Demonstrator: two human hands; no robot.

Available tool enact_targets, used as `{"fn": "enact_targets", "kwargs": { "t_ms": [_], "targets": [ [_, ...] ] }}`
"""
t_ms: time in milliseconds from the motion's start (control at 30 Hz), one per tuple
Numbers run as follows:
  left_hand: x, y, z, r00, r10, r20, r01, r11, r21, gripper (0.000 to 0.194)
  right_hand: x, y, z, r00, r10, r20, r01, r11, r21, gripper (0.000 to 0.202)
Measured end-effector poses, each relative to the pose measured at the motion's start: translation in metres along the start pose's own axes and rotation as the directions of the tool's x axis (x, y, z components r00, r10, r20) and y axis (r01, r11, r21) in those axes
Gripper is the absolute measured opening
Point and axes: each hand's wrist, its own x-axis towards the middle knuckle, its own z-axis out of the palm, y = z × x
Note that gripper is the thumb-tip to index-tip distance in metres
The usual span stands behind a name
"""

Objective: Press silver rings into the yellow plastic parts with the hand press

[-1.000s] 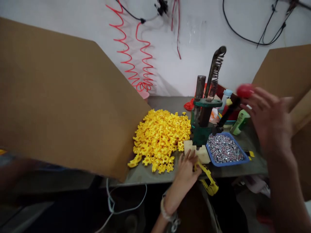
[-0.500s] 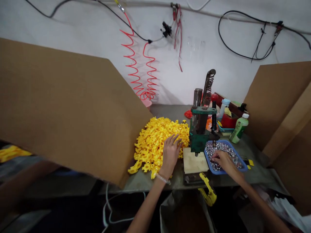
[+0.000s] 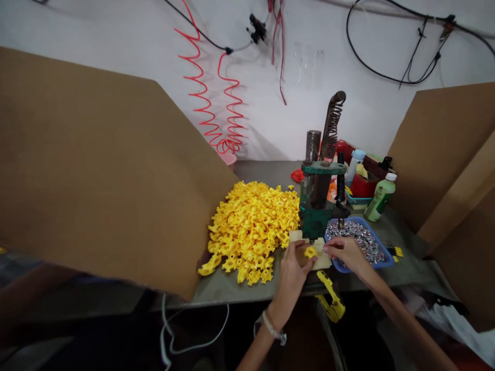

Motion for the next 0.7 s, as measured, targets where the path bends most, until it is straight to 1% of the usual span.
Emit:
{"fn": "enact_targets", "kwargs": {
  "t_ms": [33,100,200,267,300,333,367,467,533,567,600,633,667,700],
  "targets": [
    [0.002,0.000,0.001,1.000,-0.023,-0.018,0.022,0.999,-0.047,0.042,0.002,-0.002,0.006,0.999,0.006,0.031,-0.006,1.000,0.016,0.034],
    [0.003,-0.002,0.005,0.999,-0.021,-0.044,0.016,0.993,-0.117,0.048,0.007,-0.005,0.014,0.998,-0.011,0.065,0.012,1.000,-0.021,0.032],
    [0.001,-0.005,0.009,0.999,-0.005,-0.050,-0.004,0.987,-0.161,0.046,0.018,-0.008,0.019,0.990,-0.030,0.136,0.053,0.985,-0.165,0.027],
    [0.000,-0.005,0.009,0.998,-0.001,-0.055,-0.008,0.986,-0.169,0.045,0.024,-0.009,0.019,0.980,-0.016,0.199,0.064,0.969,-0.239,0.028],
    [0.000,-0.005,0.009,0.998,0.001,-0.061,-0.012,0.985,-0.170,0.046,0.026,-0.009,0.019,0.977,-0.006,0.212,0.063,0.962,-0.265,0.029],
    [0.000,-0.004,0.009,0.998,0.003,-0.066,-0.015,0.985,-0.172,0.045,0.026,-0.009,0.019,0.981,-0.001,0.196,0.058,0.956,-0.287,0.030],
    [0.001,-0.004,0.009,0.997,0.003,-0.071,-0.015,0.985,-0.171,0.045,0.024,-0.010,0.019,0.988,0.001,0.156,0.048,0.951,-0.306,0.029],
    [0.003,-0.003,0.011,0.994,-0.015,-0.104,-0.002,0.987,-0.160,0.044,0.004,-0.021,0.017,1.000,0.021,-0.006,-0.021,0.935,-0.354,0.031],
    [0.004,-0.003,0.014,0.991,-0.018,-0.135,-0.001,0.990,-0.144,0.045,-0.018,-0.042,0.009,0.996,0.002,-0.089,-0.033,0.937,-0.349,0.033],
    [0.004,-0.003,0.015,0.989,-0.013,-0.150,-0.008,0.991,-0.136,0.045,-0.027,-0.059,0.003,0.990,-0.050,-0.130,0.004,0.942,-0.335,0.035],
    [0.005,-0.004,0.016,0.987,-0.002,-0.163,-0.019,0.992,-0.128,0.045,-0.034,-0.078,-0.005,0.974,-0.137,-0.182,0.075,0.946,-0.314,0.037],
    [0.004,-0.004,0.017,0.985,0.010,-0.173,-0.032,0.992,-0.121,0.045,-0.036,-0.101,-0.015,0.934,-0.250,-0.254,0.171,0.940,-0.296,0.040],
    [0.004,-0.005,0.018,0.983,0.021,-0.182,-0.043,0.992,-0.115,0.044,-0.033,-0.125,-0.025,0.862,-0.373,-0.342,0.280,0.915,-0.291,0.044],
    [0.004,-0.006,0.019,0.982,0.029,-0.188,-0.051,0.993,-0.111,0.044,-0.023,-0.150,-0.035,0.764,-0.480,-0.431,0.379,0.875,-0.302,0.048]
  ]
}}
